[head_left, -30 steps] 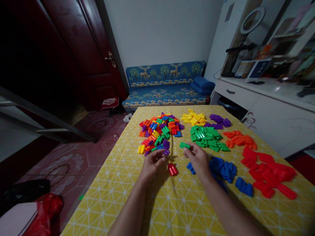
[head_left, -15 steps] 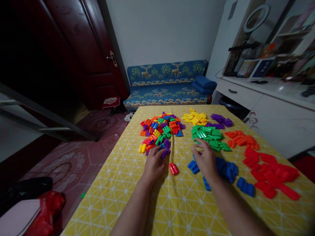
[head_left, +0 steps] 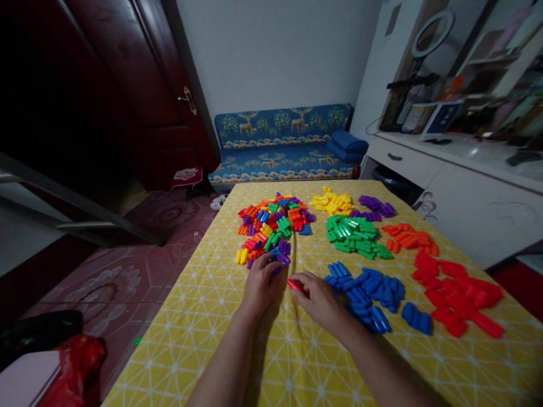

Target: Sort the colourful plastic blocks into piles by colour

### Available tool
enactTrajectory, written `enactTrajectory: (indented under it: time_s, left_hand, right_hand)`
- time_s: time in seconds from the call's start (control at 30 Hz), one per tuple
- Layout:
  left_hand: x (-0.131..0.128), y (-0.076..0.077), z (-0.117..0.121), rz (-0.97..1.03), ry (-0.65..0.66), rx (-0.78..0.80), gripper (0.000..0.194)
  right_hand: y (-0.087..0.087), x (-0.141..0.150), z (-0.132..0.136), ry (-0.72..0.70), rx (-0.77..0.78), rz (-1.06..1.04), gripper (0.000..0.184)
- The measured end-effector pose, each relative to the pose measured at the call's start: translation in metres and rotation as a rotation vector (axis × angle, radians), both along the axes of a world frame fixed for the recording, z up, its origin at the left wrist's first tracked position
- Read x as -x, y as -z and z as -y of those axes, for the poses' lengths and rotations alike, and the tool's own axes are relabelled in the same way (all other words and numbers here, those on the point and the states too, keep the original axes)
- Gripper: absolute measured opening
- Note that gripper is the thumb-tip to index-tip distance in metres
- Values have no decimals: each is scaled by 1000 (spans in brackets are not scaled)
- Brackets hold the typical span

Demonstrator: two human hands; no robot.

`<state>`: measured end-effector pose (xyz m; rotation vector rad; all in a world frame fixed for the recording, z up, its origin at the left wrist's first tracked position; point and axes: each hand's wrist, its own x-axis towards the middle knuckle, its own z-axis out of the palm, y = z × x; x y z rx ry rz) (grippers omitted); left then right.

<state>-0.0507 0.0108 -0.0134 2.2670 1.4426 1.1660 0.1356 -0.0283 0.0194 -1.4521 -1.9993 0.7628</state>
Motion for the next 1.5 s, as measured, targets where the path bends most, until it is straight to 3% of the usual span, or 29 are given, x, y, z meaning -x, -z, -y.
enactTrajectory:
  time_s: [0.13, 0.2, 0.3, 0.4, 0.5, 0.63, 0.8, 0.9, 1.0, 1.07, 1.3, 1.4, 1.5]
  left_hand:
    - [1, -1, 0, 2, 7, 19, 31]
    - [2, -1, 0, 5, 16, 32, 31]
    - [2, 0, 0, 10, 27, 40, 31]
    - [3, 0, -1, 9, 29, 43, 30]
    - [3, 1, -2, 6, 26, 46, 31]
    - [3, 2, -2, -13, 28, 49, 30]
    - [3, 1, -1, -6, 23, 54, 28]
    - [3, 0, -1, 6, 37, 50, 29]
    - [3, 0, -1, 13, 34, 58, 30]
    - [3, 1, -1, 13, 32, 62, 31]
    - [2, -1, 1, 13, 32, 68, 30]
    - [-1, -7, 4, 13, 11, 57, 23]
    - [-1, -14, 6, 37, -101, -7, 19]
  right_hand:
    - [-1, -17, -6, 111, 83, -380, 26]
    - [-6, -36, -11, 254, 69, -594, 32]
    - [-8, -80, -20, 611, -116, -976, 41]
    - [5, -136, -27, 917, -337, -1346, 28]
    - [26, -183, -28, 1084, -460, -1467, 16]
    - [44, -207, -23, 1047, -546, -1403, 21]
    - [33, -194, -24, 1047, -496, -1243, 30]
    - [22, -201, -33, 1048, -491, -740, 35]
    - [20, -226, -43, 916, -408, -7, 33]
    - [22, -242, -45, 839, -303, 255, 32]
    - [30, -253, -24, 885, -82, 510, 27]
    - [25, -245, -20, 937, -177, 436, 17]
    - [13, -219, -25, 803, -387, 261, 16]
